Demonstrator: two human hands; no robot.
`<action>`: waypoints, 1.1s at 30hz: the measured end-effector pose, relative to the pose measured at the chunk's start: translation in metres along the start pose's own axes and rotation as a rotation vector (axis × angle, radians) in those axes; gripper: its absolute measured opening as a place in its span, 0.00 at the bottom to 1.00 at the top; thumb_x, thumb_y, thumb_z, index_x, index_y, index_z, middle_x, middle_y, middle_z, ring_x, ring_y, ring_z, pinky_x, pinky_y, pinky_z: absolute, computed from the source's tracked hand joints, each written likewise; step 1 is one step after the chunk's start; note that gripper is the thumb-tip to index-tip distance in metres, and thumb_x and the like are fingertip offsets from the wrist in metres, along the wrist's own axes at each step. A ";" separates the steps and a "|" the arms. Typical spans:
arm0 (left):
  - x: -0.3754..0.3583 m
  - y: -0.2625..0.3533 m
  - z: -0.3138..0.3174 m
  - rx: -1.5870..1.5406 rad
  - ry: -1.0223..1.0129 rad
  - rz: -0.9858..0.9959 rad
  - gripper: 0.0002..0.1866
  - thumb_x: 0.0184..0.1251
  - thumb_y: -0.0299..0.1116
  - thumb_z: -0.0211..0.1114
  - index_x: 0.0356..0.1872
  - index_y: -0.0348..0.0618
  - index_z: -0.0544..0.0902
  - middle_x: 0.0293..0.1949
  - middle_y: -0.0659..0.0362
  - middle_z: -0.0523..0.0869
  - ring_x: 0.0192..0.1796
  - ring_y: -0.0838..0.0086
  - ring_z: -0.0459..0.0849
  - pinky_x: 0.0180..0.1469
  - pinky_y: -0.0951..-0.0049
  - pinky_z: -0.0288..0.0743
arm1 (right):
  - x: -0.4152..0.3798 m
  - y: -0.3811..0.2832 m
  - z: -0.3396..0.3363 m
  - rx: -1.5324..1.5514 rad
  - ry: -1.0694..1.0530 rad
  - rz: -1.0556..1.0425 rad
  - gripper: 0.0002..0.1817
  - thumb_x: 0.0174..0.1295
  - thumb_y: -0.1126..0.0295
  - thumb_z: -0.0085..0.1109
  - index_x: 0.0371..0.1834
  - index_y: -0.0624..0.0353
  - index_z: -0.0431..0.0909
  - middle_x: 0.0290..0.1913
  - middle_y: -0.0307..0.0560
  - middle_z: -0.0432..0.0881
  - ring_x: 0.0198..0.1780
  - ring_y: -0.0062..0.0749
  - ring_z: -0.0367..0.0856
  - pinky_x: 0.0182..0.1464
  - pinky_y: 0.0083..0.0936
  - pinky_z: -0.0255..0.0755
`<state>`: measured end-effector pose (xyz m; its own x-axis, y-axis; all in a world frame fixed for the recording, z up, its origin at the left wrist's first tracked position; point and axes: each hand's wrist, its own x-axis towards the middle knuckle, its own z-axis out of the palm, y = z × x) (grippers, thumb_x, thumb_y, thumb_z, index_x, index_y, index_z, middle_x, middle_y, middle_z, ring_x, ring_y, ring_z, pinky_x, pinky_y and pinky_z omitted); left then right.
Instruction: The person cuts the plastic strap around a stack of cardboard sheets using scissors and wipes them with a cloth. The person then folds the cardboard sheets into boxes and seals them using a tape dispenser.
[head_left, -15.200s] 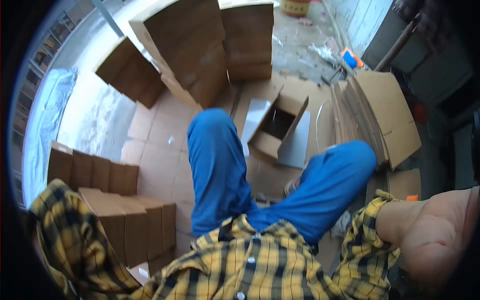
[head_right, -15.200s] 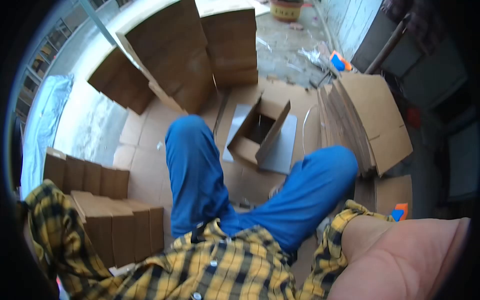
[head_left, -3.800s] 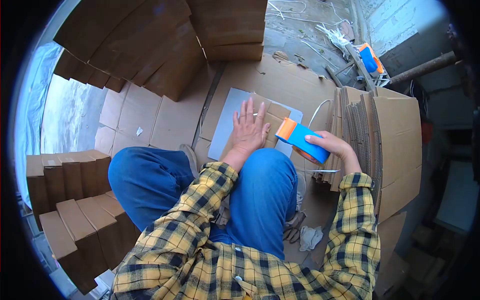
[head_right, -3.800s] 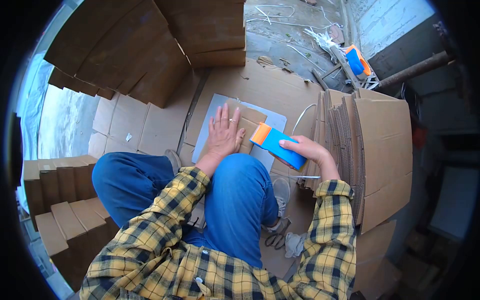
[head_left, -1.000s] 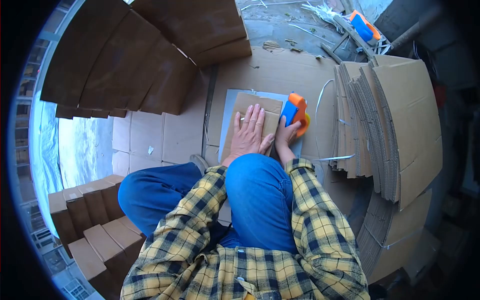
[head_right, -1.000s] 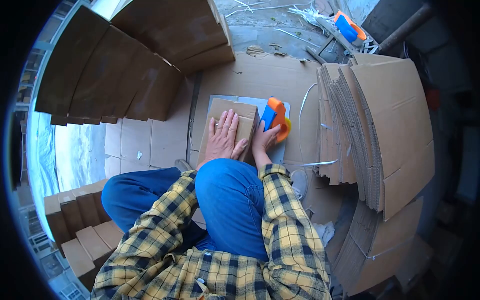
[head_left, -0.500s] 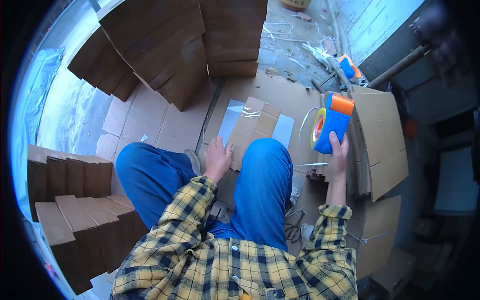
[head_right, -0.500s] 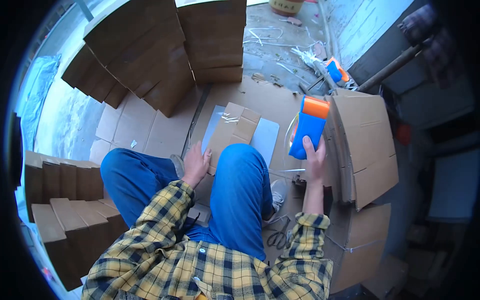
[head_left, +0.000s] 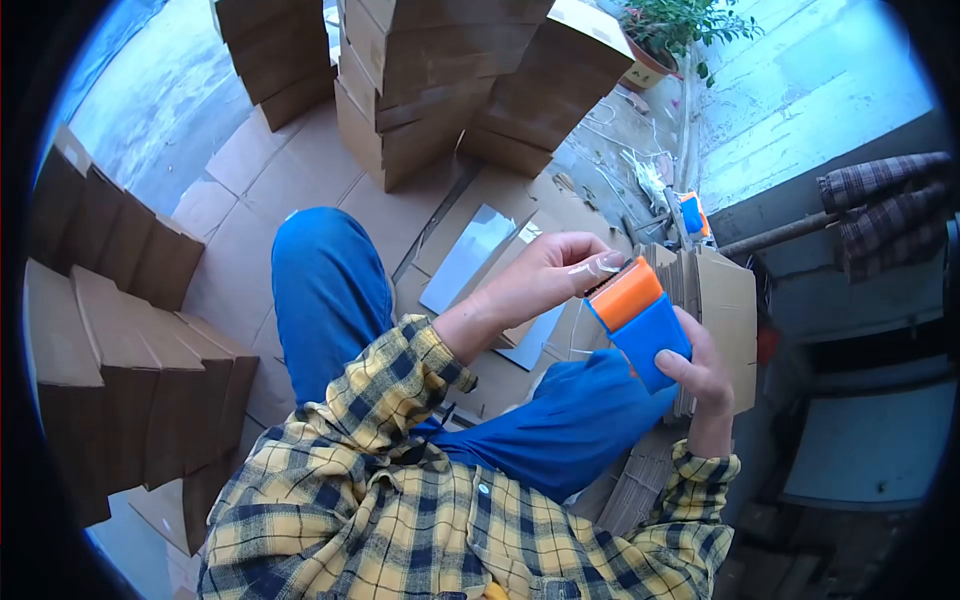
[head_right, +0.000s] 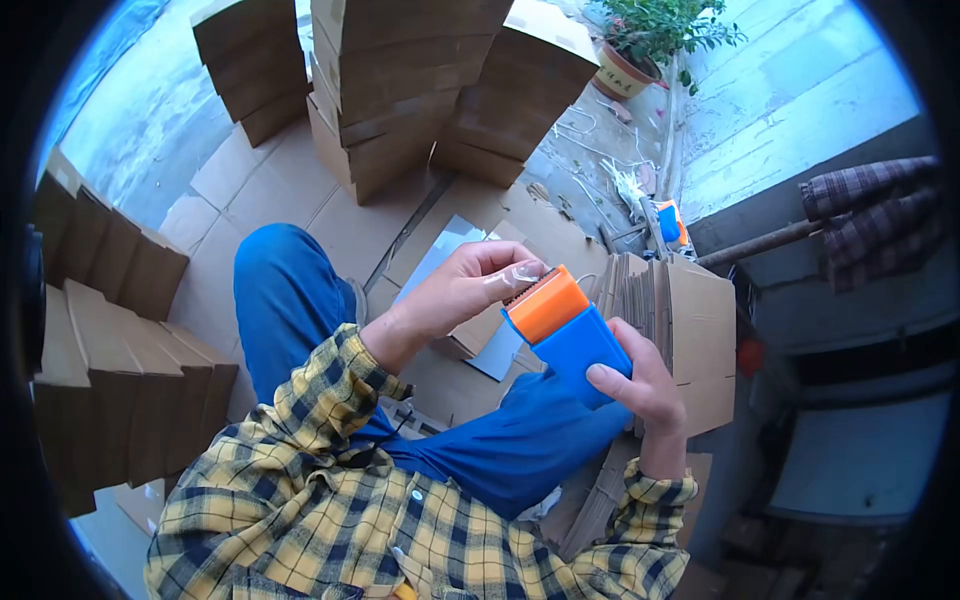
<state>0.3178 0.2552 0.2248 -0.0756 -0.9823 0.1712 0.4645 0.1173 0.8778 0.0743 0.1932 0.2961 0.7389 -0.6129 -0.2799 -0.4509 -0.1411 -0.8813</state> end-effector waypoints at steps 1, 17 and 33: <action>-0.001 -0.007 -0.003 -0.012 0.008 -0.001 0.14 0.72 0.42 0.58 0.41 0.41 0.81 0.34 0.67 0.80 0.36 0.87 0.75 0.41 0.84 0.71 | 0.002 0.002 0.003 -0.002 -0.029 0.039 0.34 0.53 0.48 0.64 0.54 0.64 0.68 0.41 0.45 0.78 0.45 0.26 0.77 0.47 0.23 0.72; -0.018 -0.153 -0.156 0.356 0.665 -0.044 0.09 0.68 0.34 0.61 0.34 0.39 0.83 0.24 0.65 0.79 0.27 0.85 0.75 0.31 0.81 0.70 | 0.099 0.119 0.018 -0.142 -0.141 0.318 0.32 0.58 0.44 0.60 0.45 0.68 0.76 0.35 0.47 0.81 0.37 0.25 0.79 0.39 0.23 0.74; -0.012 -0.288 -0.167 0.584 0.735 -0.317 0.11 0.65 0.38 0.62 0.39 0.41 0.82 0.24 0.56 0.83 0.28 0.74 0.78 0.35 0.72 0.73 | 0.152 0.173 0.034 -0.057 -0.248 0.599 0.27 0.61 0.49 0.59 0.44 0.68 0.75 0.29 0.48 0.82 0.25 0.25 0.80 0.29 0.20 0.75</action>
<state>0.3318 0.2088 -0.1045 0.5365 -0.8038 -0.2570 -0.0052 -0.3076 0.9515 0.1257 0.1023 0.0881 0.4421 -0.4020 -0.8018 -0.8415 0.1238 -0.5260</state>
